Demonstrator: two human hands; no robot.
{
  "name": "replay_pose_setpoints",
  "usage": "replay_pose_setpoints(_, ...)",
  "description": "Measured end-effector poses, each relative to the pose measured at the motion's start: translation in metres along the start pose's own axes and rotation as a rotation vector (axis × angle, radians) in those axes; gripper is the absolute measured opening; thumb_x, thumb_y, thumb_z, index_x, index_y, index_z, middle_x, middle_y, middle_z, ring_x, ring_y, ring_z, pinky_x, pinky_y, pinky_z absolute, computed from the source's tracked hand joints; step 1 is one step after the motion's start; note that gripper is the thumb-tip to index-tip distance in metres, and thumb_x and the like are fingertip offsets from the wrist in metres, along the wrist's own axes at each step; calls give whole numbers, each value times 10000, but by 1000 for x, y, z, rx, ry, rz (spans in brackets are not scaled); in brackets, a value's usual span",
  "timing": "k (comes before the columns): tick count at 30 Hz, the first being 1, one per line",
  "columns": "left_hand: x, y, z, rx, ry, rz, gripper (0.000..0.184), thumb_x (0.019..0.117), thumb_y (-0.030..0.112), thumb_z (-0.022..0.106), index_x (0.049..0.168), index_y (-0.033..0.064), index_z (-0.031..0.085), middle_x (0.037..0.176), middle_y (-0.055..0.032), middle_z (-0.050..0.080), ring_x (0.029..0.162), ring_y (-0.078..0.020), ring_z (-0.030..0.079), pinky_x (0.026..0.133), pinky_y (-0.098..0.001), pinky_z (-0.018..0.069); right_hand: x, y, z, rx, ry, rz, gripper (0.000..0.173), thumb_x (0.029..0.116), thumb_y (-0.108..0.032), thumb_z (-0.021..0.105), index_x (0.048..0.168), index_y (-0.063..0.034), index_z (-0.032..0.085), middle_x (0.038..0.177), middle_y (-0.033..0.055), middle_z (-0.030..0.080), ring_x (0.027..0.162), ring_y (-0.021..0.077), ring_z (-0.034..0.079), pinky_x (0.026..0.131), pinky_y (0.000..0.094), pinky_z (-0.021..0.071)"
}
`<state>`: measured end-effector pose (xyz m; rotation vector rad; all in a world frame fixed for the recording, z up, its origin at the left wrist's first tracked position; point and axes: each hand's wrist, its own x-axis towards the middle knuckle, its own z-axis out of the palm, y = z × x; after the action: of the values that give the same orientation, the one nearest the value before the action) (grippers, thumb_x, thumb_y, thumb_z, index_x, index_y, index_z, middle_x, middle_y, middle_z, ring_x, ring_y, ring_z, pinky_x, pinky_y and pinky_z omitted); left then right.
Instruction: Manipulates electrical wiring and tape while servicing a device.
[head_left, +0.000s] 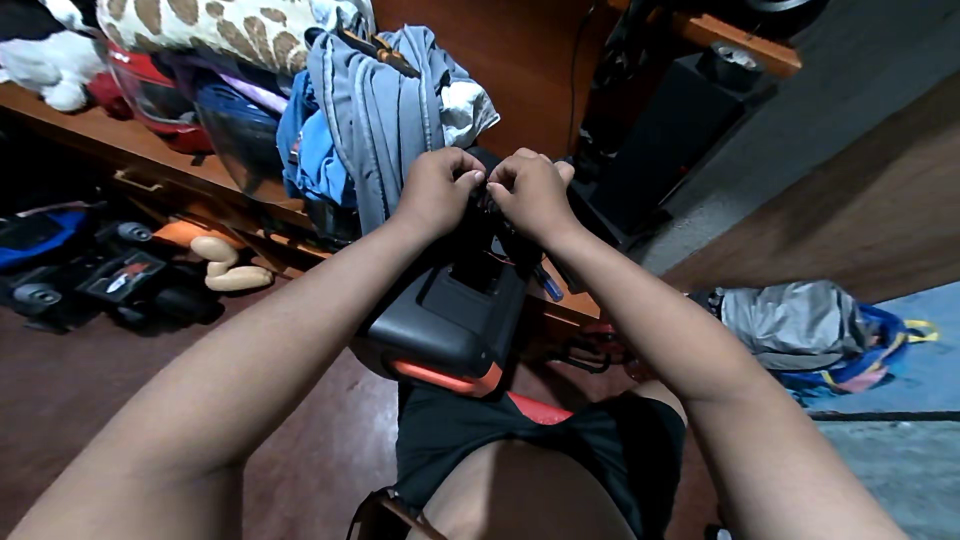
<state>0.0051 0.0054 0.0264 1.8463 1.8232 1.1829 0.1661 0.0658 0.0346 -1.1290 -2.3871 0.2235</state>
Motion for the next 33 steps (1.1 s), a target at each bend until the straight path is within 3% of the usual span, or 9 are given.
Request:
replay_pose_setpoints(5,3,-3,4,-241,-13,-123,131,1013,153,631,1090,84,711,1002,-44,712,863,-94,671,822,-320,564,0,4,2,-69,48,-86,154,964,-260,647,1002,-169,764,1049,2,711,1060,208,627,979,558,370)
replay_pose_setpoints(7,4,-3,7,-326,-4,-170,113,991,127,647,1064,75,717,972,-40,711,821,-91,659,783,-308,556,-2,8,5,-118,131,-185,151,917,-233,698,1039,-163,753,1043,21,713,1026,243,642,957,580,390)
replay_pose_setpoints(10,5,-3,7,-379,15,-203,93,981,118,653,1029,70,718,928,-27,691,794,-81,626,758,-297,529,-3,13,8,-188,211,-355,317,803,-209,767,1112,-162,716,1071,49,699,1022,289,635,924,606,394)
replay_pose_setpoints(12,5,-3,7,-406,22,-215,89,979,116,661,1025,64,716,926,-26,693,795,-79,638,762,-291,543,-3,17,10,-199,233,-439,321,821,-247,786,1122,-165,714,1107,55,693,1034,288,630,932,601,389)
replay_pose_setpoints(14,5,-4,7,-418,21,-213,95,985,122,660,1029,60,718,935,-28,701,791,-82,649,753,-284,553,-2,21,12,-163,259,-475,220,902,-263,741,1096,-159,733,1125,38,711,1049,265,638,957,584,375)
replay_pose_setpoints(16,5,-5,6,-410,20,-201,117,1005,153,645,1031,71,723,926,-13,695,786,-75,625,743,-273,522,-2,21,10,-112,251,-449,157,979,-254,661,1069,-159,747,1128,8,737,1058,233,651,967,568,376)
replay_pose_setpoints(19,4,-5,5,-392,16,-157,170,1033,181,607,1058,67,730,941,-3,728,818,-64,659,787,-274,543,-1,19,6,-13,195,-352,196,1023,-229,587,1096,-149,751,1089,-4,755,1057,200,662,995,555,370)
replay_pose_setpoints(26,0,-3,3,-301,-17,-54,142,961,119,718,1091,64,722,989,-28,737,855,-57,694,814,-263,584,4,20,3,113,124,-207,201,1034,-236,567,1108,-134,723,1019,-13,755,1010,158,674,1046,547,354)
replay_pose_setpoints(33,-1,0,1,-59,30,22,129,998,145,660,1083,65,715,1016,-49,731,910,-89,690,881,-323,564,5,7,-4,226,44,-49,182,1024,-233,601,1096,-123,727,983,0,744,959,129,680,1032,543,398)
